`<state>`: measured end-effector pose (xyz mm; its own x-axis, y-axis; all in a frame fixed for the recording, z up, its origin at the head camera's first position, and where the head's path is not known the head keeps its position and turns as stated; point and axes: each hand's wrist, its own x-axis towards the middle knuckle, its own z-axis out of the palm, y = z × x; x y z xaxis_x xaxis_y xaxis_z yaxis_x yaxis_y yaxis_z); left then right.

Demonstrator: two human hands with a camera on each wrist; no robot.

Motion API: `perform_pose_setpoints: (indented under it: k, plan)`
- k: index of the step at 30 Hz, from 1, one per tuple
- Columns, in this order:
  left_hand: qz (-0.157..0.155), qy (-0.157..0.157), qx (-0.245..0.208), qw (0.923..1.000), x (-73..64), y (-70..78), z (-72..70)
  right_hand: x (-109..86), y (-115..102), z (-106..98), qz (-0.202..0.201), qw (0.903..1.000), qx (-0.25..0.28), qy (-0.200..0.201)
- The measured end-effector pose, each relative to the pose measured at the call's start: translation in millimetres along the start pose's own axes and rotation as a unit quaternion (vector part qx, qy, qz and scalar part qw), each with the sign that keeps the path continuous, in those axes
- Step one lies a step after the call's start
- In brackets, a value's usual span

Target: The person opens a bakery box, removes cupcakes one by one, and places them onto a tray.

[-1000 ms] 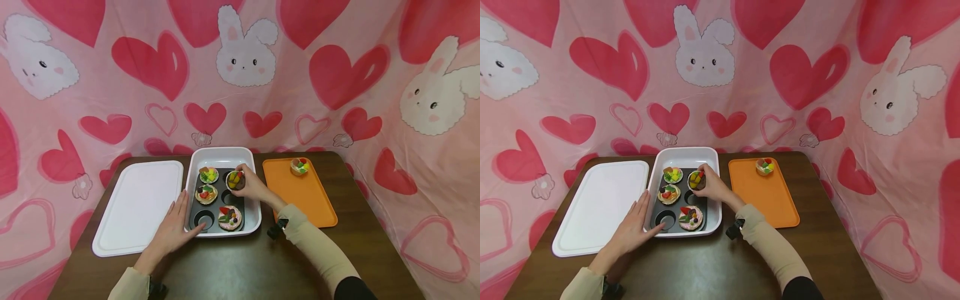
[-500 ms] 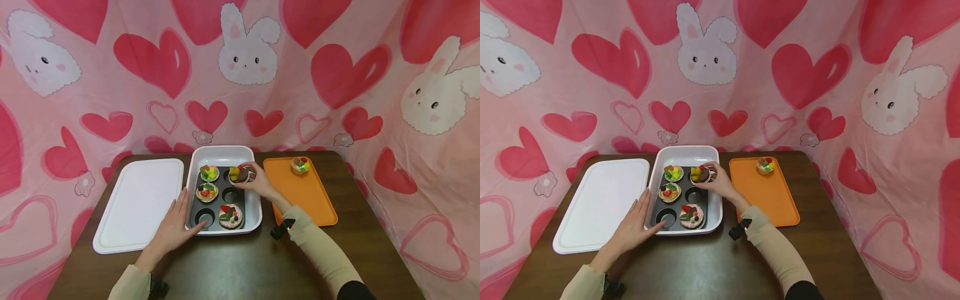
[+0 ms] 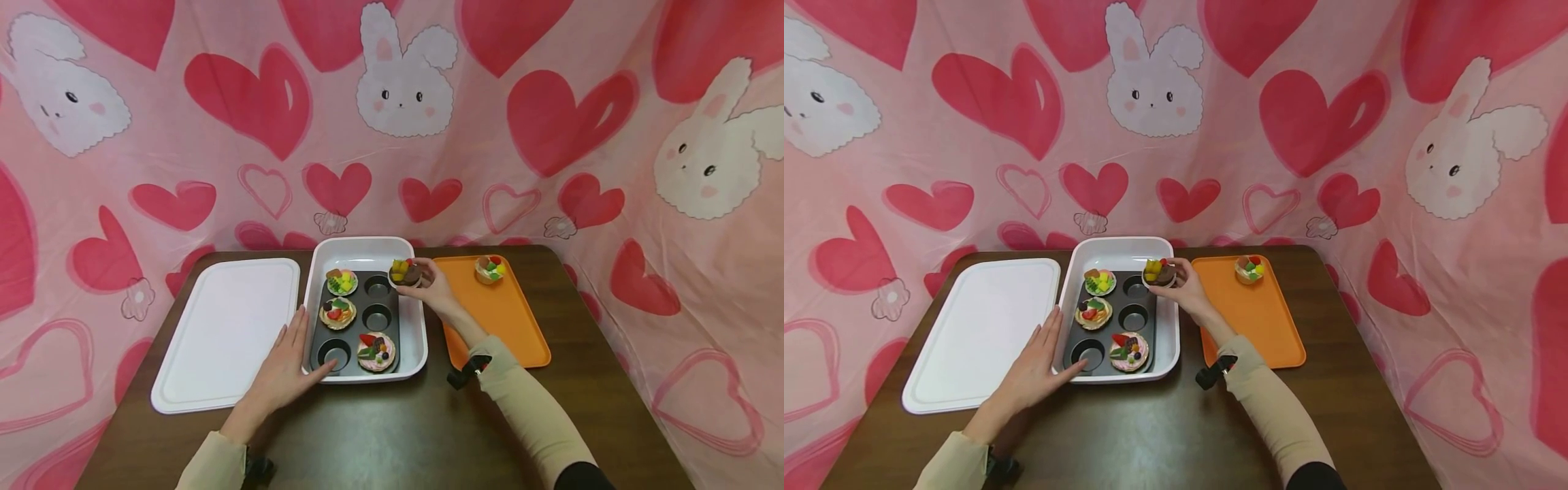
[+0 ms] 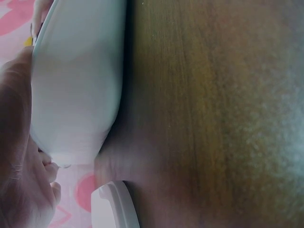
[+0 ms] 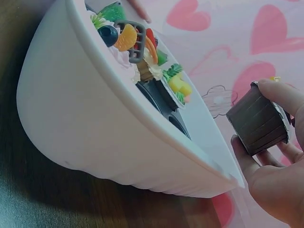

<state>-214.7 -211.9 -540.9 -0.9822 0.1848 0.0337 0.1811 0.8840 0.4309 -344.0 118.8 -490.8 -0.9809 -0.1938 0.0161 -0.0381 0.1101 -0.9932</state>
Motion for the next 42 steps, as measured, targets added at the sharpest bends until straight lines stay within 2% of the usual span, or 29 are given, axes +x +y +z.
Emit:
perform_pose_setpoints:
  k: [6, 15, 25, 33, 42]
  plan:
    - [0.001, -0.001, -0.002, 1.0000, 0.6, 1.4, 0.0, 0.5, 2, -4, 0.020, 0.9996, 0.018, 0.005]
    - [0.002, -0.001, -0.003, 1.0000, 0.8, 1.4, 0.2, 1.1, 6, -9, 0.032, 0.9994, 0.014, 0.007]
    - [-0.003, -0.006, 0.000, 1.0000, 1.1, 1.3, 0.1, -1.2, 4, -21, 0.028, 0.9988, 0.018, 0.036]
    - [-0.005, -0.007, -0.001, 1.0000, 0.9, 2.3, -0.5, 1.5, 14, -37, 0.027, 0.9973, -0.001, 0.069]
    - [-0.005, -0.009, 0.001, 0.9999, 0.7, 2.9, -1.1, 3.8, 26, -52, 0.030, 0.9934, 0.007, 0.111]
